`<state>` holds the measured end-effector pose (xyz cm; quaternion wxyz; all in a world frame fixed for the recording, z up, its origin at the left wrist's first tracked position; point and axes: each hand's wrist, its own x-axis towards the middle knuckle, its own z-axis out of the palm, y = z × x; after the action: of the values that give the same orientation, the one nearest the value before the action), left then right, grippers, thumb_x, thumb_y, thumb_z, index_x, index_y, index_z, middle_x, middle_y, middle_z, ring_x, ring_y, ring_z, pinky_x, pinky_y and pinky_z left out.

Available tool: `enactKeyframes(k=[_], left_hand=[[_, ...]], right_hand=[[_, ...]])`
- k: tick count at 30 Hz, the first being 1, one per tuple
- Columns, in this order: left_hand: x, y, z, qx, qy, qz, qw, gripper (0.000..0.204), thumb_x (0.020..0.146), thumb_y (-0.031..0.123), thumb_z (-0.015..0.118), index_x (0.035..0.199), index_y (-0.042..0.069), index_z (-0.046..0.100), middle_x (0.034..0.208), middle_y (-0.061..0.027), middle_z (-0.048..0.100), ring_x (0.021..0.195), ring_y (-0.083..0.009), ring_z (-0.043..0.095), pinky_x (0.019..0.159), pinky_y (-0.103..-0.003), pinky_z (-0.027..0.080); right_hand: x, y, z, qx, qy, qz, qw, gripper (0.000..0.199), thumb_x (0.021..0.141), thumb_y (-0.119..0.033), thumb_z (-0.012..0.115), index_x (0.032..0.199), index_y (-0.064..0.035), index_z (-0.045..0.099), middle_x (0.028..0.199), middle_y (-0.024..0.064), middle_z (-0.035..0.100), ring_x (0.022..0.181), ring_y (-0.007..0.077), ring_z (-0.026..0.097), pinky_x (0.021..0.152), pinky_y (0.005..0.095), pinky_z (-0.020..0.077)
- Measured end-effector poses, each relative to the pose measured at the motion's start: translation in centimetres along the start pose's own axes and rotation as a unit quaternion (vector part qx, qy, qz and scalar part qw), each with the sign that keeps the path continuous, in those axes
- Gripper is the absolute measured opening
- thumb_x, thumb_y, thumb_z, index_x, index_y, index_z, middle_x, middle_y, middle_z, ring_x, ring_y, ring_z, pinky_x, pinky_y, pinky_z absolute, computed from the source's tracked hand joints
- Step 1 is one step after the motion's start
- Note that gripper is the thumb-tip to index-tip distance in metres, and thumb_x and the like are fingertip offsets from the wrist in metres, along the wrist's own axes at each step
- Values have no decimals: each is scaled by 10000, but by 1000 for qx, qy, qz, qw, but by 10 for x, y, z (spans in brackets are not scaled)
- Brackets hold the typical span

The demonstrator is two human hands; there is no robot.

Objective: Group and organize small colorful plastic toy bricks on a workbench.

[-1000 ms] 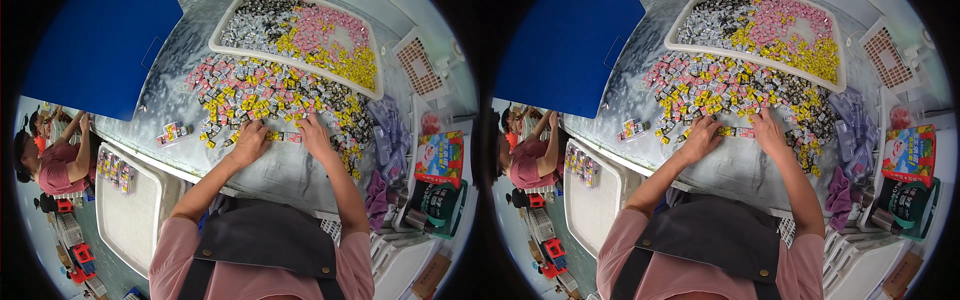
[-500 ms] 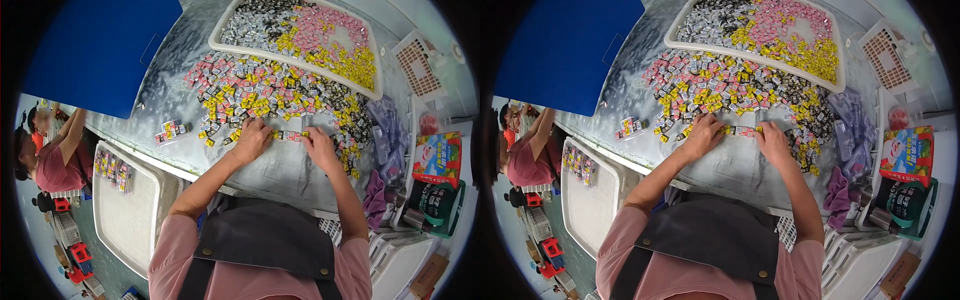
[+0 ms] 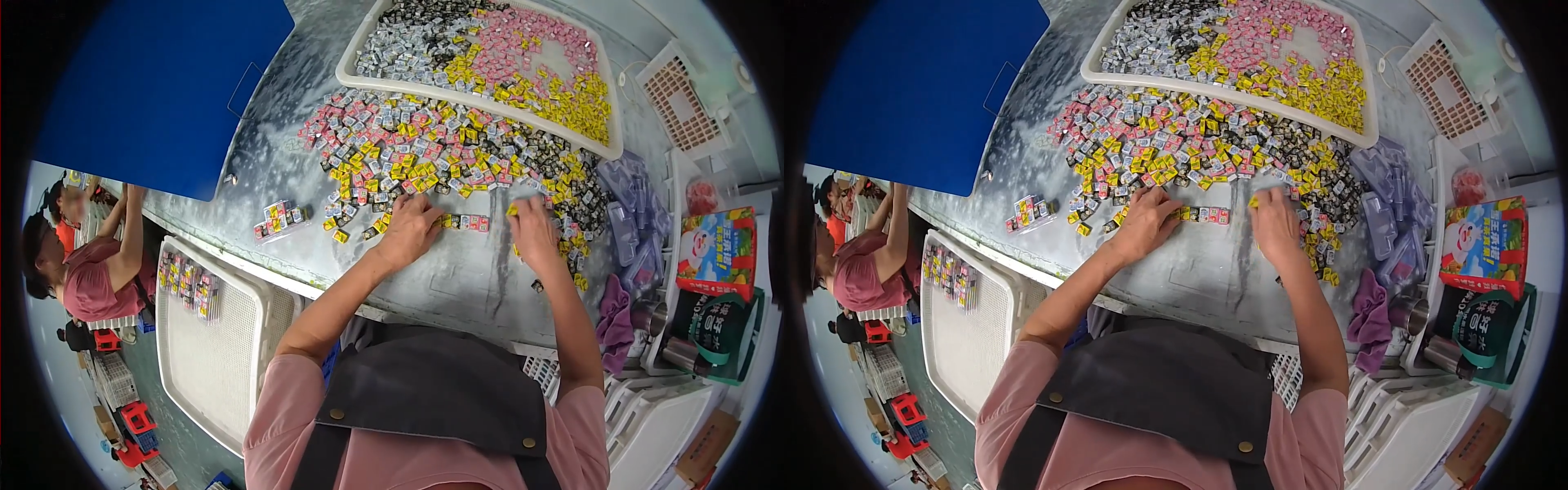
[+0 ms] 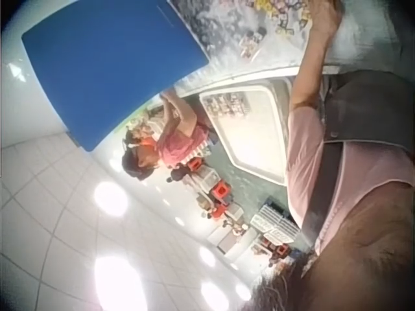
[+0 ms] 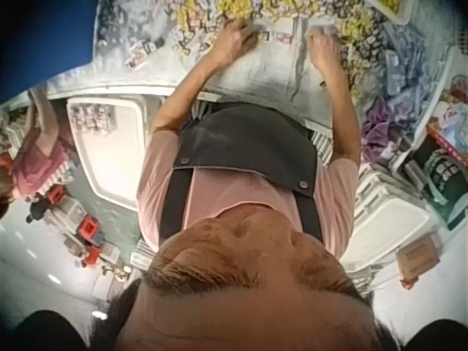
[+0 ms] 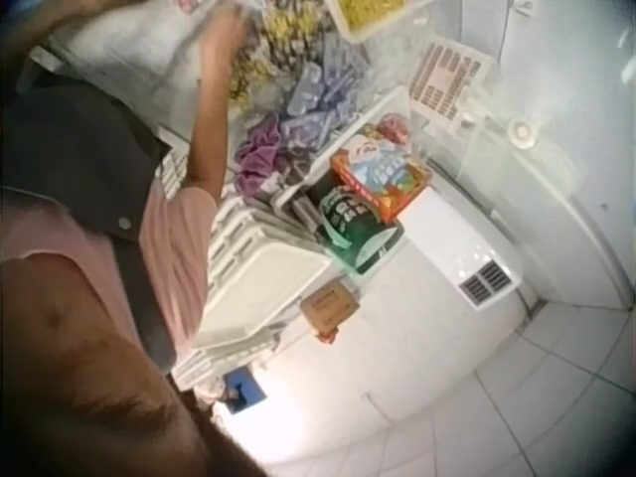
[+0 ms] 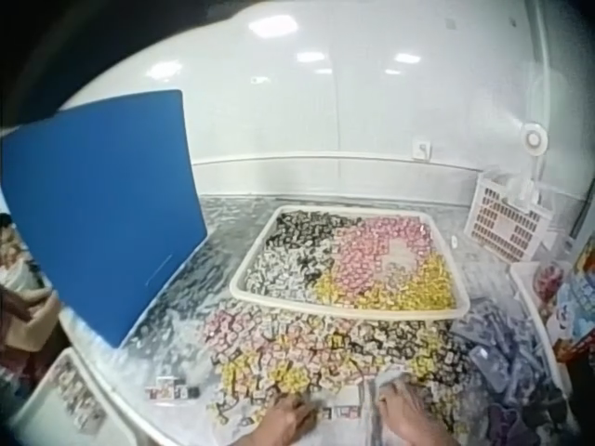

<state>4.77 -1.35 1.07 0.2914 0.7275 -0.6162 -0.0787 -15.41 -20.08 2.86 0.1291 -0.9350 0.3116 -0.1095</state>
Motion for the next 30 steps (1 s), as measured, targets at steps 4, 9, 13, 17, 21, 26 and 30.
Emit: enactKeyframes(k=[4,9,13,17,21,26,30], left_hand=[[0,2,-1,7,2,-6,1000,345,803,85,746,1141,60,684,948,-107,582,953,-285,587,1019,-475,390],[2,4,-1,2,-2,-8,1000,357,792,74,747,1143,60,689,947,-104,578,956,-284,580,1020,-468,391],[1,3,1,-13,-4,-9,1000,304,810,96,725,1112,69,697,937,-108,576,988,-287,559,1037,-499,373],[0,1,2,-19,-2,-12,1000,306,810,96,727,1115,75,703,933,-104,576,975,-280,560,1040,-496,371],[0,3,1,-10,0,-18,1000,322,795,96,754,1112,65,707,948,-98,581,966,-277,580,1016,-467,391],[-1,1,2,-3,9,-8,1000,316,803,104,753,1114,68,707,961,-98,582,968,-277,581,1017,-469,389],[-1,5,2,25,6,-10,1000,309,807,110,748,1110,66,701,972,-106,584,981,-283,579,1001,-458,391]], right_hand=[[13,-17,0,24,59,-29,998,200,906,-123,673,1082,-35,634,1050,161,574,914,382,631,784,474,519],[46,-65,21,139,-58,-126,981,169,907,-93,610,1059,-23,634,1096,178,565,1003,376,633,807,472,540],[63,-83,44,11,-65,-163,984,180,843,-31,598,1014,-18,654,1073,170,572,994,342,643,801,447,558],[59,-76,41,12,-44,-211,976,158,856,-35,591,1001,-8,647,1060,171,575,997,341,643,801,437,561],[49,-50,36,29,-67,-157,985,165,858,-54,605,1009,3,643,1086,172,589,993,345,651,812,441,556],[25,-4,5,105,-64,-42,992,221,883,-113,666,1088,-33,646,1063,169,635,871,359,650,746,448,528],[-1,6,4,130,-49,-30,990,280,882,-94,679,1150,-20,647,971,171,662,809,331,653,728,420,519]])
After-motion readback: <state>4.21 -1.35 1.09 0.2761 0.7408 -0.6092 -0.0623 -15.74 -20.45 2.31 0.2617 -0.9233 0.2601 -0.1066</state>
